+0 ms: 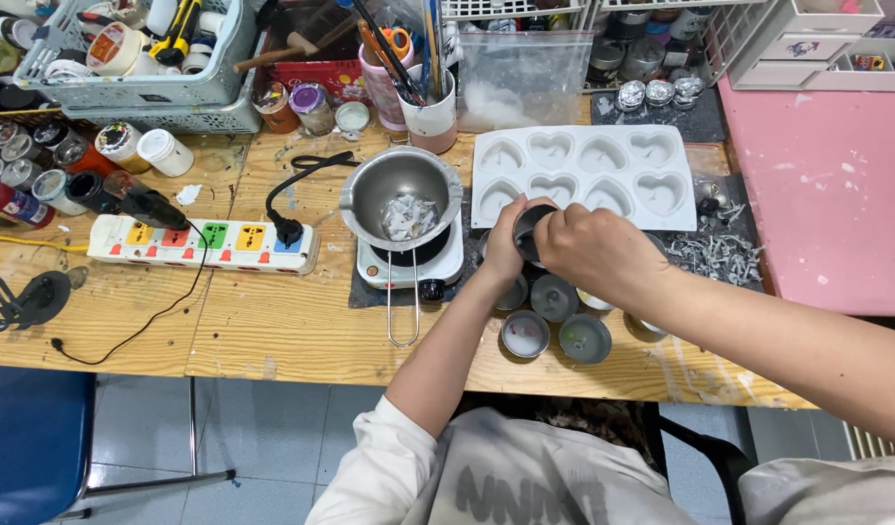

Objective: Scrape residue from a small metal cup into a melting pot using a spatula.

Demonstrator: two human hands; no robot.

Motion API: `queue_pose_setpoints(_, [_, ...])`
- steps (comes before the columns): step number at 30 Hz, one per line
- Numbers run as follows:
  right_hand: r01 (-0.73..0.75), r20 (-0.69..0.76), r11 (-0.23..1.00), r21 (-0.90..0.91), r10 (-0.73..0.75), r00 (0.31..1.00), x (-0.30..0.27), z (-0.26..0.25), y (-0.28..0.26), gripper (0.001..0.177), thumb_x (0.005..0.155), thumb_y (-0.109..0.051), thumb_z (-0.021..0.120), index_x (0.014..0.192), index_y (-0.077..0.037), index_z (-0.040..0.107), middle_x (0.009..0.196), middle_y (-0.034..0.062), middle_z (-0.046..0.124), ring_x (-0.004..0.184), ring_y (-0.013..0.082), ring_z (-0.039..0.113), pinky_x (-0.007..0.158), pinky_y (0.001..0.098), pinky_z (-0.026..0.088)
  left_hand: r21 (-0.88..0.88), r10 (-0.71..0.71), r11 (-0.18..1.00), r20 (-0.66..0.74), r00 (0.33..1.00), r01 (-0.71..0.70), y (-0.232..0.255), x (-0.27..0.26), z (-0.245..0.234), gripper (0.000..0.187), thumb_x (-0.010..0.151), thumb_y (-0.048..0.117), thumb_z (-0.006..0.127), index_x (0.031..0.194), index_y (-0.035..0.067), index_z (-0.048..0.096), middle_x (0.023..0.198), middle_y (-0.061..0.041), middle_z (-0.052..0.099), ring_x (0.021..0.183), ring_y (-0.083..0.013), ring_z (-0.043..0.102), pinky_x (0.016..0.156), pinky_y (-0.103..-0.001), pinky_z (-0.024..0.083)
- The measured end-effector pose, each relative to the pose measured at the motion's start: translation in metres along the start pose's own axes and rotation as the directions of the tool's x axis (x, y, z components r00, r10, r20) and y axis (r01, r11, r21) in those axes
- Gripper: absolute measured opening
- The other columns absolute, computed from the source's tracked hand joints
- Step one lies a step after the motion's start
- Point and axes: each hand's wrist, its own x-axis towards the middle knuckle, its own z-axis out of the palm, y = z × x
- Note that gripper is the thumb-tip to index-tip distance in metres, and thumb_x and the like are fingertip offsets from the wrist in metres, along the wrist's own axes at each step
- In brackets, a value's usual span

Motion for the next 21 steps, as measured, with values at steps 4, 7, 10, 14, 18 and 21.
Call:
queue_pose_setpoints(4, [0.043, -0.035, 0.998, -0.034, -0.045, 0.998, -0.015, 0.002, -0.001, 0.013, 0.076, -0.017, 0.064, 0.082, -0.005, 0.066, 0.068, -0.0007, 0.066, 0.064, 0.0111, 0.068, 0.046, 0.0231, 0.052, 0.036, -0.296, 0.951, -0.192, 0.936, 0.308, 0.009, -0.011, 0.011, 0.049, 0.104, 0.047, 0.036, 0.109, 0.013, 0.071, 0.093, -0.004, 0.071, 0.079, -0.0147, 0.065, 0.064, -0.03, 0.047])
queue_pose_setpoints(7, [-0.021, -0.013, 1.0, 0.009, 0.021, 1.0, -0.026, -0.001, 0.008, 0.007, 0.077, -0.016, 0.065, 0.078, -0.009, 0.063, 0.068, -0.0018, 0.065, 0.068, 0.0121, 0.069, 0.046, 0.0255, 0.053, 0.164, -0.274, 0.934, -0.239, 0.932, 0.317, -0.01, -0.002, 0.0, 0.054, 0.107, 0.055, 0.039, 0.107, 0.01, 0.068, 0.087, -0.007, 0.068, 0.072, -0.0167, 0.066, 0.06, -0.03, 0.053])
queue_pose_setpoints(10, [-0.093, -0.036, 0.992, 0.085, 0.096, 0.995, -0.03, -0.007, 0.012, 0.009, 0.074, -0.016, 0.067, 0.081, -0.012, 0.063, 0.07, -0.0013, 0.065, 0.067, 0.0141, 0.068, 0.046, 0.0267, 0.052, 0.087, -0.182, 0.979, -0.06, 0.982, 0.186, -0.001, 0.001, 0.006, 0.055, 0.105, 0.054, 0.032, 0.111, 0.013, 0.068, 0.089, -0.003, 0.07, 0.073, -0.0109, 0.064, 0.058, -0.027, 0.049])
queue_pose_setpoints(14, [-0.185, 0.029, 0.982, 0.027, 0.184, 0.982, -0.028, -0.004, 0.004, 0.009, 0.077, -0.017, 0.066, 0.083, -0.011, 0.063, 0.071, -0.0005, 0.066, 0.068, 0.0129, 0.068, 0.046, 0.0256, 0.053, 0.143, -0.144, 0.977, -0.099, 0.985, 0.157, -0.005, -0.006, 0.009, 0.058, 0.11, 0.05, 0.027, 0.114, 0.009, 0.067, 0.09, -0.001, 0.065, 0.077, -0.0099, 0.058, 0.067, -0.026, 0.047])
queue_pose_setpoints(18, [-0.117, 0.071, 0.993, 0.028, 0.114, 0.991, -0.022, 0.016, -0.005, 0.01, 0.079, -0.016, 0.064, 0.085, -0.008, 0.063, 0.072, 0.002, 0.066, 0.068, 0.015, 0.069, 0.049, 0.0255, 0.055, 0.227, -0.005, 0.973, -0.097, 0.995, 0.027, -0.009, -0.002, 0.004, 0.06, 0.112, 0.043, 0.02, 0.108, 0.004, 0.066, 0.092, -0.001, 0.066, 0.082, -0.0108, 0.058, 0.078, -0.025, 0.05])
queue_pose_setpoints(21, [-0.162, 0.057, 0.975, 0.154, 0.155, 0.986, -0.02, 0.021, -0.002, 0.007, 0.082, -0.013, 0.063, 0.085, -0.007, 0.063, 0.075, 0.0047, 0.068, 0.072, 0.0179, 0.071, 0.051, 0.0292, 0.056, 0.432, 0.07, 0.902, -0.095, 0.993, -0.023, 0.015, -0.014, 0.024, 0.063, 0.114, 0.04, 0.015, 0.096, 0.005, 0.065, 0.077, -0.002, 0.059, 0.068, -0.0122, 0.05, 0.063, -0.028, 0.044])
